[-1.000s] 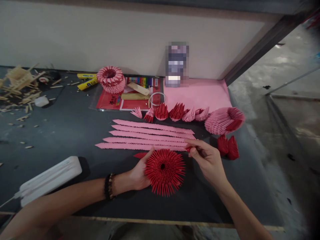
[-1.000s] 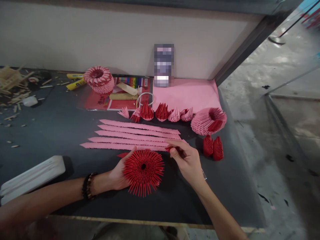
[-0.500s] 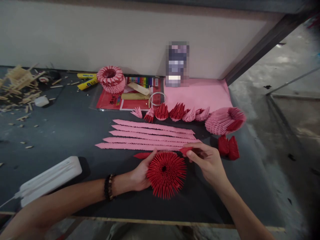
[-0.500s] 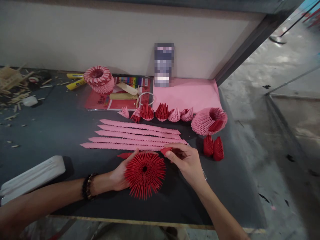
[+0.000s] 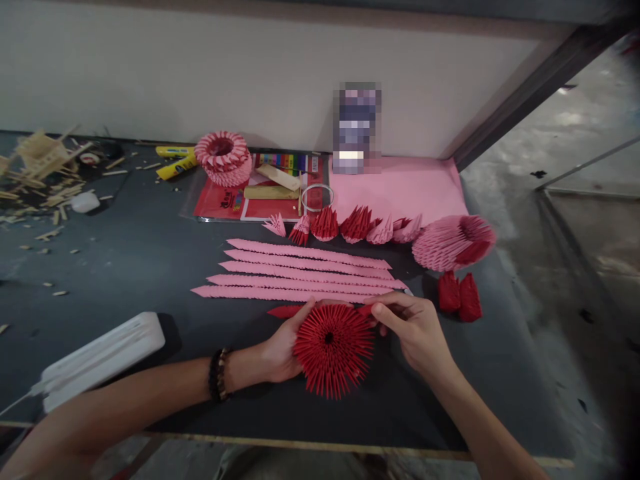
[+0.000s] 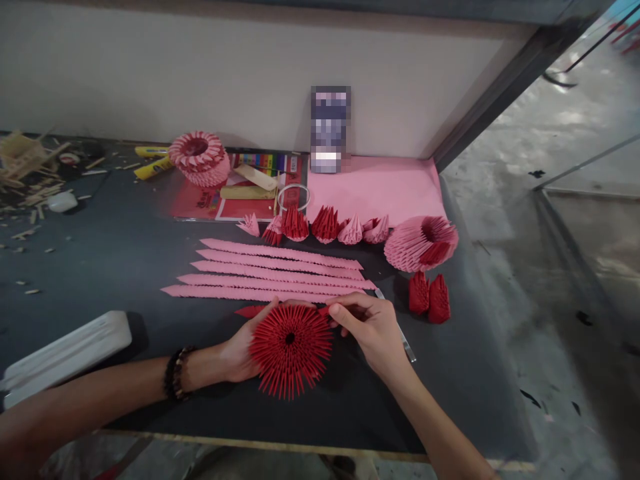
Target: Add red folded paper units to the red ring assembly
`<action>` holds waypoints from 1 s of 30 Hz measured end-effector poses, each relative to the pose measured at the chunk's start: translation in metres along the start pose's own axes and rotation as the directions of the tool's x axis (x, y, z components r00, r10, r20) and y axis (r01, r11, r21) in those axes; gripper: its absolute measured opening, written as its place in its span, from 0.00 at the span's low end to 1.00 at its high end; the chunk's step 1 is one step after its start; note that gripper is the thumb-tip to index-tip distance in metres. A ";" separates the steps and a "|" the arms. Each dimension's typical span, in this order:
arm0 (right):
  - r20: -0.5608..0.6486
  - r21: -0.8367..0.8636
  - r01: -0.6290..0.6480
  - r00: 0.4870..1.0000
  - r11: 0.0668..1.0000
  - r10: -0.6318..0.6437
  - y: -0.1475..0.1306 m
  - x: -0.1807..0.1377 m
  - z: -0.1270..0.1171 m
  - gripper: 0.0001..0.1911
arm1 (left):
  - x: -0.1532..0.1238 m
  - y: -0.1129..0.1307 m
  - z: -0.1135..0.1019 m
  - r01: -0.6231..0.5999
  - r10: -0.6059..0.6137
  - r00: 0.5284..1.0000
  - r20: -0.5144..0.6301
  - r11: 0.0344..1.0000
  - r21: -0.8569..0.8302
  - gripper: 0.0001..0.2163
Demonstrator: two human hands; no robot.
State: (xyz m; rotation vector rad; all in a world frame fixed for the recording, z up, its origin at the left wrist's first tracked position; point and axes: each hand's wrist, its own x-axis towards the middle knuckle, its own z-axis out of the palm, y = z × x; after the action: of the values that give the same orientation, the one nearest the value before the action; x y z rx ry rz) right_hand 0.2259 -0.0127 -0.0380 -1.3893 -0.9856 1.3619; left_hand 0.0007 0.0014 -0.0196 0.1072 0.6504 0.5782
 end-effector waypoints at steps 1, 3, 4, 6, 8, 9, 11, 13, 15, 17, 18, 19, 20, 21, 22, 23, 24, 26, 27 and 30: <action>-0.008 0.001 0.004 1.000 1.000 -0.004 0.000 0.000 0.000 0.08 | 0.000 0.000 0.000 0.001 -0.001 1.000 -0.002 1.000 0.004 0.22; -0.003 -0.005 0.004 1.000 1.000 -0.004 0.001 0.000 -0.001 0.08 | 0.000 0.000 0.000 0.014 -0.013 1.000 -0.002 1.000 0.007 0.22; 0.007 -0.008 0.003 1.000 1.000 -0.002 0.002 0.000 -0.002 0.08 | 0.000 0.000 -0.001 0.019 -0.019 1.000 0.000 1.000 0.007 0.22; 0.028 -0.011 -0.006 1.000 1.000 0.006 0.002 0.001 -0.001 0.08 | 0.001 -0.001 -0.002 0.037 -0.037 0.999 0.016 0.999 0.013 0.21; 0.030 -0.011 -0.014 0.999 1.000 0.014 0.003 0.001 -0.001 0.08 | 0.001 -0.001 -0.003 0.046 -0.047 0.999 0.028 0.998 0.030 0.21; 0.027 -0.010 -0.016 0.999 1.000 0.017 0.003 0.001 0.000 0.08 | 0.001 -0.001 -0.003 0.046 -0.047 0.998 0.029 0.998 0.041 0.20; 0.025 -0.002 -0.024 0.999 1.000 0.024 0.002 0.000 0.001 0.08 | 0.001 -0.001 -0.003 0.041 -0.042 0.999 0.023 0.997 0.064 0.20; 0.013 0.017 -0.034 0.999 0.999 0.033 0.001 -0.001 0.003 0.08 | 0.001 -0.001 -0.002 0.037 -0.039 0.999 0.016 0.996 0.078 0.19; -0.010 0.044 -0.047 0.999 0.998 0.047 0.001 -0.001 0.005 0.09 | 0.001 0.000 -0.001 0.028 -0.029 1.000 0.012 0.996 0.086 0.20; -0.030 0.067 -0.060 0.998 0.996 0.062 0.000 -0.002 0.007 0.10 | 0.001 0.000 -0.001 0.008 -0.010 1.000 0.015 0.996 0.091 0.20; -0.036 0.074 -0.065 0.997 0.995 0.068 0.000 -0.002 0.008 0.10 | 0.001 0.000 -0.002 0.001 -0.003 1.000 0.022 0.996 0.093 0.20; -0.040 0.077 -0.069 0.997 0.995 0.072 0.000 -0.002 0.008 0.10 | 0.001 0.000 -0.002 -0.004 0.001 1.000 0.028 0.996 0.094 0.20; -0.042 0.078 -0.070 0.996 0.994 0.074 0.000 -0.002 0.009 0.10 | 0.001 0.000 -0.002 -0.005 0.002 0.999 0.033 0.995 0.095 0.20; -0.045 0.075 -0.068 0.996 0.995 0.071 0.000 -0.003 0.009 0.10 | 0.001 0.000 -0.002 -0.007 0.004 0.999 0.035 0.995 0.095 0.20; -0.047 0.069 -0.063 0.997 0.996 0.066 0.001 -0.003 0.010 0.10 | 0.001 0.000 -0.002 -0.008 0.005 0.999 0.033 0.996 0.094 0.20; -0.050 0.062 -0.057 0.997 0.996 0.060 0.001 -0.003 0.010 0.10 | 0.001 0.000 -0.002 -0.006 0.003 1.000 0.027 0.996 0.093 0.20; -0.052 0.055 -0.050 0.997 0.997 0.053 0.002 -0.003 0.010 0.10 | 0.001 -0.001 -0.002 -0.002 0.000 1.000 0.020 0.996 0.091 0.20; -0.057 0.045 -0.038 0.998 0.998 0.040 0.002 -0.004 0.009 0.10 | 0.001 -0.001 -0.001 0.006 -0.008 1.000 0.019 0.997 0.081 0.20; -0.059 0.033 -0.032 0.998 0.999 0.034 0.002 -0.004 0.009 0.10 | 0.001 -0.001 0.000 0.008 -0.010 1.000 0.020 0.997 0.075 0.19; -0.057 -0.075 0.004 0.998 0.997 -0.008 -0.001 -0.005 0.008 0.09 | 0.000 0.000 0.003 0.022 -0.024 1.000 0.019 0.997 0.070 0.19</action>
State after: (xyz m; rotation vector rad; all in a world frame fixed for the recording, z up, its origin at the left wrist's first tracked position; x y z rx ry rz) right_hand 0.2178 -0.0170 -0.0353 -1.4717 -1.0107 1.2850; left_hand 0.0021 0.0012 -0.0173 0.1705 0.6517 0.5318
